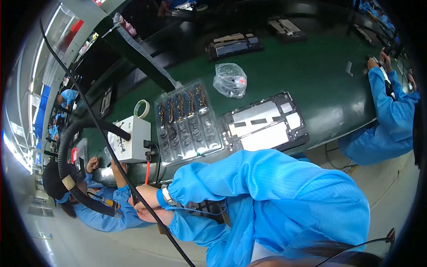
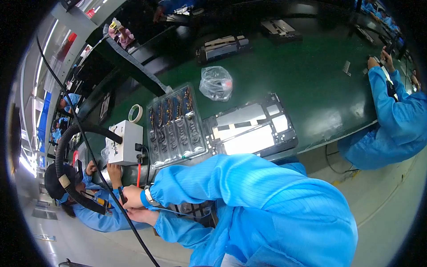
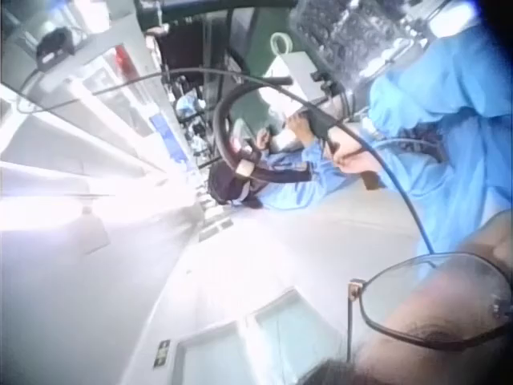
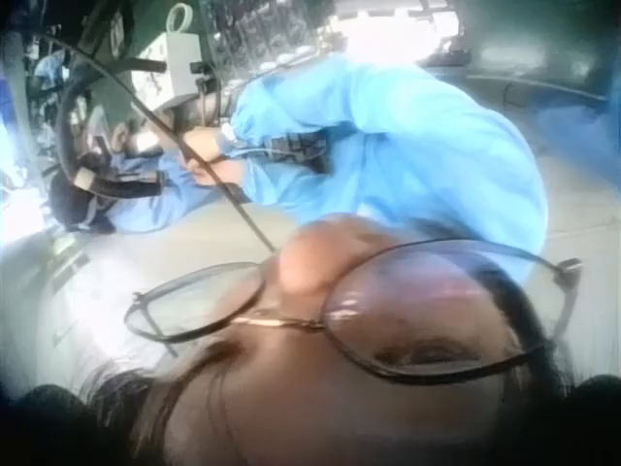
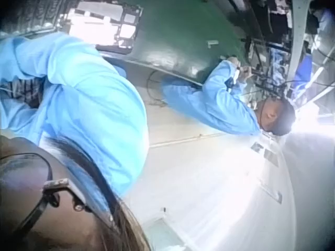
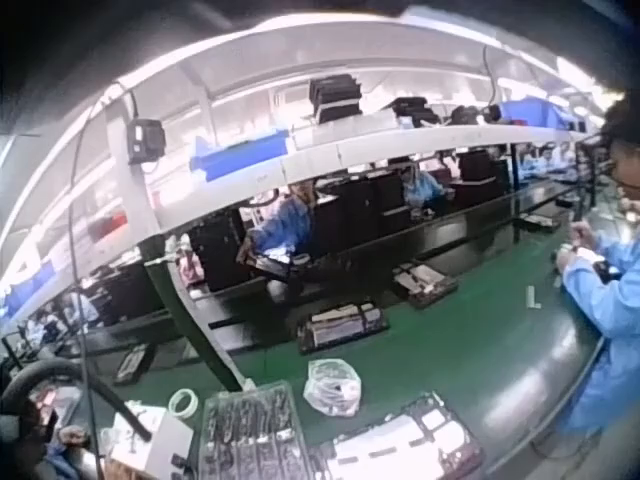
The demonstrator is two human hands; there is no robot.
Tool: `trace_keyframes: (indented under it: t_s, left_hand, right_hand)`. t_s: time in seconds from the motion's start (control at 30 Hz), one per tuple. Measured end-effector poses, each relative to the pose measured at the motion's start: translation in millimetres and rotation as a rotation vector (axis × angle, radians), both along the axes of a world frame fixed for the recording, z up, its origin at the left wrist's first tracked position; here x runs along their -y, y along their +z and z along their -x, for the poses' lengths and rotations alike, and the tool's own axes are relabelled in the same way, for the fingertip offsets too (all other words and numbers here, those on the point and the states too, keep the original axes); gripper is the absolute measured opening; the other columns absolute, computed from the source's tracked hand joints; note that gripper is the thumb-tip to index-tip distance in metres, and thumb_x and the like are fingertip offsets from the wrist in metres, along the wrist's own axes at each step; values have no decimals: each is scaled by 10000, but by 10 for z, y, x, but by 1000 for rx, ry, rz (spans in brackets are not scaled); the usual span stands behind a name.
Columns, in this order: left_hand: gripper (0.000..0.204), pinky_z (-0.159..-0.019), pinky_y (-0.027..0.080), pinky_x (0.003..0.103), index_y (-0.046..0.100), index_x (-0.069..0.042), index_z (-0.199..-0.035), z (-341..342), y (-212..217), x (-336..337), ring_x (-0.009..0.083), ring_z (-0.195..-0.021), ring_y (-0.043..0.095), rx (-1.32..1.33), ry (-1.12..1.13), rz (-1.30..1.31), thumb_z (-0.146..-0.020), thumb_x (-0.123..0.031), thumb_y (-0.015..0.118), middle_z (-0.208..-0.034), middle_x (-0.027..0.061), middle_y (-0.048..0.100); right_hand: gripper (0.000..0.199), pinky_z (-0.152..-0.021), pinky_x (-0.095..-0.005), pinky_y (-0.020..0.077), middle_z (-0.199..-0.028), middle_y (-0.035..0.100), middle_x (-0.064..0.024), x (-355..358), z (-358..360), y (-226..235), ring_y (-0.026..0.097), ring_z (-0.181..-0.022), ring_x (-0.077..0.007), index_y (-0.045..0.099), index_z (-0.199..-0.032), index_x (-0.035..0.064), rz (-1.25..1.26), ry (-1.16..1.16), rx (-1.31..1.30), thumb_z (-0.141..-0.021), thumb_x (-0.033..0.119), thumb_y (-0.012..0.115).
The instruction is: The person assembles a tablet device by connecting internal components and ribbon cables, using tweezers and a pry tool to manipulate the small parts.
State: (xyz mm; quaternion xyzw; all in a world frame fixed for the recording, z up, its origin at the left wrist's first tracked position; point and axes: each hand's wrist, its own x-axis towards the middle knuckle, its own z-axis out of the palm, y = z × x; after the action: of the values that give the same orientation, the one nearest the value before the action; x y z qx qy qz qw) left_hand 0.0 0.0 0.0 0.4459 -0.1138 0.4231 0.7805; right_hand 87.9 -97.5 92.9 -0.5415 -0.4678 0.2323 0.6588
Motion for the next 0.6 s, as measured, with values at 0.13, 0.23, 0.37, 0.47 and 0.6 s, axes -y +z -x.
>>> trace_keyframes:
  t_s: [0.13,0.23,0.37,0.47,0.6]
  left_hand:
    - [488,-939,389,275,410,27,-1194,155,-183,-320,163,-1092,495,315,-399,253,-885,-311,241,-1213,109,487]
    - [488,-939,390,279,409,31,-1196,219,-174,-335,170,-1094,494,256,-283,198,-887,-312,251,-1212,112,488]
    - [489,-940,391,283,407,36,-1198,244,-100,-310,178,-1098,493,193,-129,124,-889,-314,263,-1210,117,489]
    - [490,-940,392,286,406,39,-1201,255,-40,-256,184,-1100,492,153,-5,71,-891,-316,272,-1209,120,489]
    - [492,-940,393,290,404,44,-1203,357,62,-147,193,-1104,491,100,180,4,-894,-318,284,-1207,125,490]
  right_hand:
    - [171,-585,-374,491,-674,616,-179,14,158,65,621,-646,-308,641,-695,15,-8,-18,-49,-588,144,674]
    - [188,-587,-374,493,-677,616,-186,-63,240,14,624,-650,-313,624,-691,-4,42,-30,-33,-596,145,687]
    - [194,-581,-369,494,-675,616,-186,-179,299,-68,626,-638,-313,625,-695,-10,1,-17,-1,-598,147,688]
    - [203,-573,-357,494,-682,620,-186,-223,303,-82,629,-630,-299,635,-718,-14,15,18,-52,-597,141,688]
    - [165,-552,-326,490,-675,639,-154,-237,487,-40,632,-616,-221,653,-731,-9,35,81,-392,-619,108,685]
